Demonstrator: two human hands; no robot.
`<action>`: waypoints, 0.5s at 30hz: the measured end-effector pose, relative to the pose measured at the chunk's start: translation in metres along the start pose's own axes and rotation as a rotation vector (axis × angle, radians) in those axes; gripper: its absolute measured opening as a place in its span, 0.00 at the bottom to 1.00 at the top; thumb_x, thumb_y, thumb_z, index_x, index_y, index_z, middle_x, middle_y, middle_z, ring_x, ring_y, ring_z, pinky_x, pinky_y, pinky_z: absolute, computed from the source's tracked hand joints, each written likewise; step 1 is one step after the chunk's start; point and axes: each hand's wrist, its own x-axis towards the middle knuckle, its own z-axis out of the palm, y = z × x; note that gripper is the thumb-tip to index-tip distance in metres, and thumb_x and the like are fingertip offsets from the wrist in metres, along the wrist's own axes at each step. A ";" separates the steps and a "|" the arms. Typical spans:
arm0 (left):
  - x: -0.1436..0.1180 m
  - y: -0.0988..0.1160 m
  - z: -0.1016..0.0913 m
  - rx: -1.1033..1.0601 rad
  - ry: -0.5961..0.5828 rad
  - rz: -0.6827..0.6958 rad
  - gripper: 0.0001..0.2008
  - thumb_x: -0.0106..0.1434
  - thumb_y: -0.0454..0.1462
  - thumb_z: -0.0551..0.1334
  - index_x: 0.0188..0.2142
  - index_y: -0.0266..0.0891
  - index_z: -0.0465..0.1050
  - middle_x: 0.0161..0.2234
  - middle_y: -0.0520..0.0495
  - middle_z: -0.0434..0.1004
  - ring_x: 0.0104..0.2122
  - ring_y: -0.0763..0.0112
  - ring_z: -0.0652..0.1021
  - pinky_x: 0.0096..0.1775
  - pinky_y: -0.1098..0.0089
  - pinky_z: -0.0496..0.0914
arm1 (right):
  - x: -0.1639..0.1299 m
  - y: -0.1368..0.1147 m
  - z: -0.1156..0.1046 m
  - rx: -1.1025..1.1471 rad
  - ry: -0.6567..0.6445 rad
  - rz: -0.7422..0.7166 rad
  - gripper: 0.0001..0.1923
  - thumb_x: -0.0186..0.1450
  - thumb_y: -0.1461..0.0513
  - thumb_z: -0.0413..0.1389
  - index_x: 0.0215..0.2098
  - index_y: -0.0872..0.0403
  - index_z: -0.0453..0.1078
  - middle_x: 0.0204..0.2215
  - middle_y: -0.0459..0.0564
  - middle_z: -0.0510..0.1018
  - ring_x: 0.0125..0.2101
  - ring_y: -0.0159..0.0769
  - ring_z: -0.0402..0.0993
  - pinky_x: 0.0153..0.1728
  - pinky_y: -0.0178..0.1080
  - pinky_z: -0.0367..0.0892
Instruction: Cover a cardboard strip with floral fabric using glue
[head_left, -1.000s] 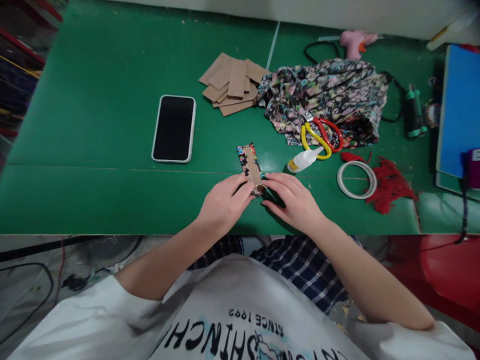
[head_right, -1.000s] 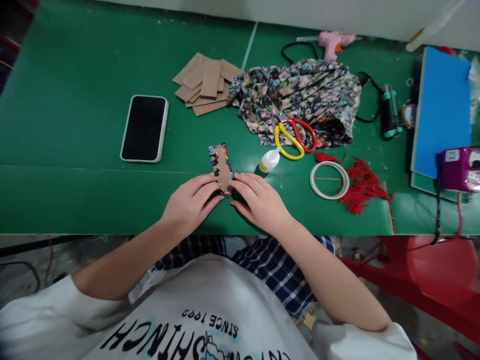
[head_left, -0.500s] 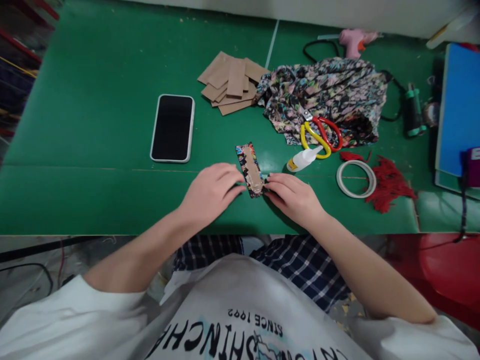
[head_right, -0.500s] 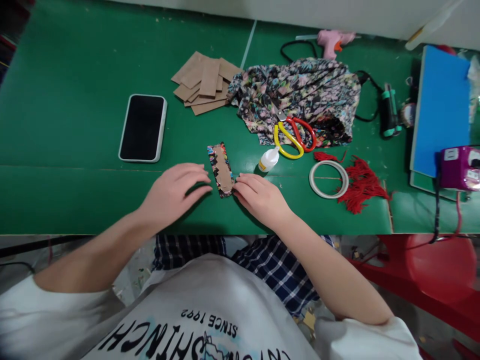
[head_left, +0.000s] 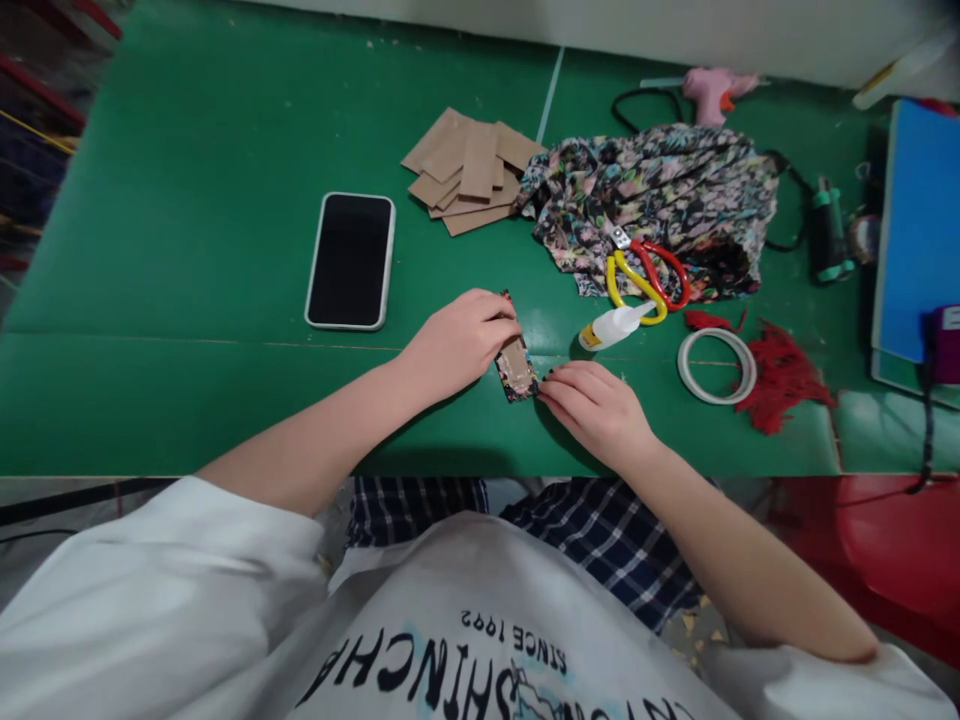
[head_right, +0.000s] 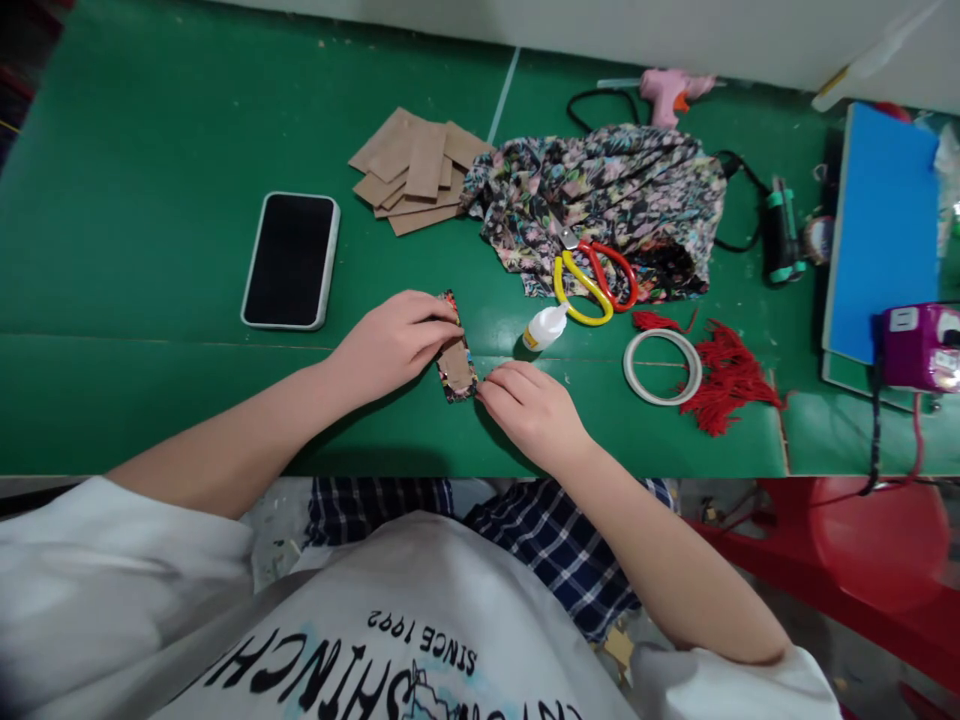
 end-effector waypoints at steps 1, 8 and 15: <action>-0.001 0.000 0.001 -0.002 0.002 0.011 0.12 0.66 0.34 0.52 0.39 0.36 0.74 0.40 0.44 0.74 0.43 0.67 0.71 0.46 0.65 0.67 | 0.000 0.000 0.000 -0.003 -0.001 -0.003 0.07 0.61 0.67 0.54 0.38 0.59 0.70 0.34 0.53 0.76 0.39 0.36 0.69 0.42 0.39 0.71; -0.004 -0.001 0.006 0.025 0.000 0.040 0.11 0.65 0.36 0.53 0.37 0.37 0.75 0.36 0.45 0.75 0.42 0.67 0.72 0.45 0.66 0.68 | 0.003 0.001 0.001 -0.004 -0.013 -0.002 0.07 0.62 0.68 0.52 0.38 0.57 0.70 0.34 0.51 0.76 0.38 0.35 0.69 0.40 0.39 0.70; -0.003 -0.001 0.006 0.029 -0.007 0.058 0.11 0.65 0.36 0.54 0.36 0.37 0.75 0.36 0.45 0.75 0.42 0.66 0.72 0.46 0.66 0.68 | 0.012 0.001 0.000 -0.022 -0.026 0.018 0.06 0.63 0.68 0.51 0.35 0.58 0.70 0.31 0.52 0.76 0.35 0.35 0.70 0.37 0.38 0.70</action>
